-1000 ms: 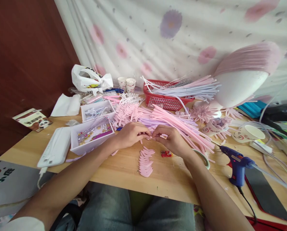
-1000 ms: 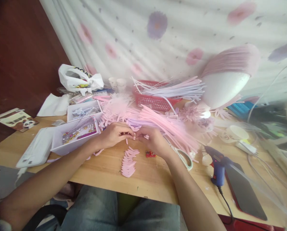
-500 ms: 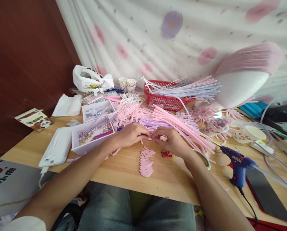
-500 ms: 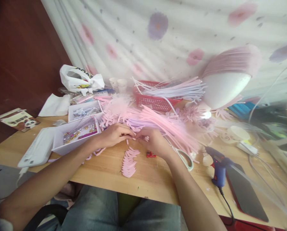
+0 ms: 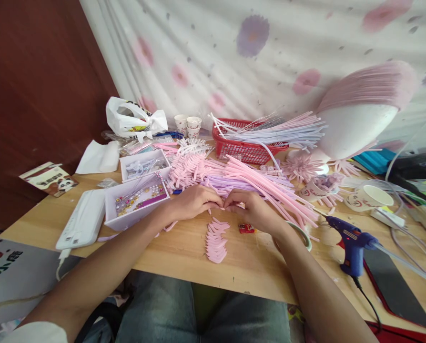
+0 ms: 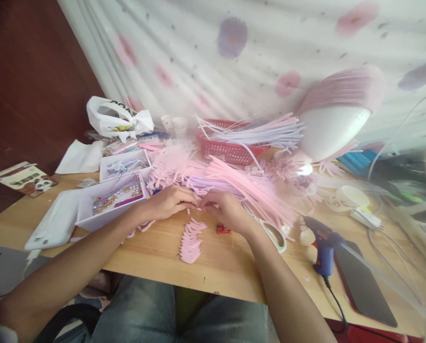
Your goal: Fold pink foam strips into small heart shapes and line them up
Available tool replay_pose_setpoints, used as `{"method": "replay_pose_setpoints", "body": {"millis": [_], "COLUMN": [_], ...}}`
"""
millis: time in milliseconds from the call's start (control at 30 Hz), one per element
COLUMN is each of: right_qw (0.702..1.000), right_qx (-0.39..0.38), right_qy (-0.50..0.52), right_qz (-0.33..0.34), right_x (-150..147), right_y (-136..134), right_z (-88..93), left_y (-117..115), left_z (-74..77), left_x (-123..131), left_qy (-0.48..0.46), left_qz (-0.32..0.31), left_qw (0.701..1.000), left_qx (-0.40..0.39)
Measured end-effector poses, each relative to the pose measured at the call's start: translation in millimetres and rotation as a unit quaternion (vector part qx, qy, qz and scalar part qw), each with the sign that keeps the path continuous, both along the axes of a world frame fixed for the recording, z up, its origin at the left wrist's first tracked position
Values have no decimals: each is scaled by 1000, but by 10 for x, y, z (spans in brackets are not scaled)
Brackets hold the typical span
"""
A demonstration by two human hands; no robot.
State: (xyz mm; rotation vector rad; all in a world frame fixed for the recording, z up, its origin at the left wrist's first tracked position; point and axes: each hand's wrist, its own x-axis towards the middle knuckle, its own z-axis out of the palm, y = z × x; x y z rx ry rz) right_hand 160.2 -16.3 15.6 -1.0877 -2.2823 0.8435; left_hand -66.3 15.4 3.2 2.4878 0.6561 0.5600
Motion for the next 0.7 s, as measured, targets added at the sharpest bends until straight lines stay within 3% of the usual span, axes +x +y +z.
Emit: {"method": "replay_pose_setpoints", "body": {"millis": [400,567,700], "right_qw": [999,1000,1000], "right_qx": [31,20,9], "right_qy": [8,4,-13], "right_qz": [-8,13,-8], "right_x": [-1,2,2], "right_y": [-18,-17,-12], "right_z": [-29,-13,-19], "left_y": [-26,-19,-16], "left_z": [-18,-46,-12], "left_x": [38,28,23], "left_qy": [-22,-9,6], "left_qz": [57,55,51], "left_qw": [998,998,999], "left_qx": [21,20,16]}}
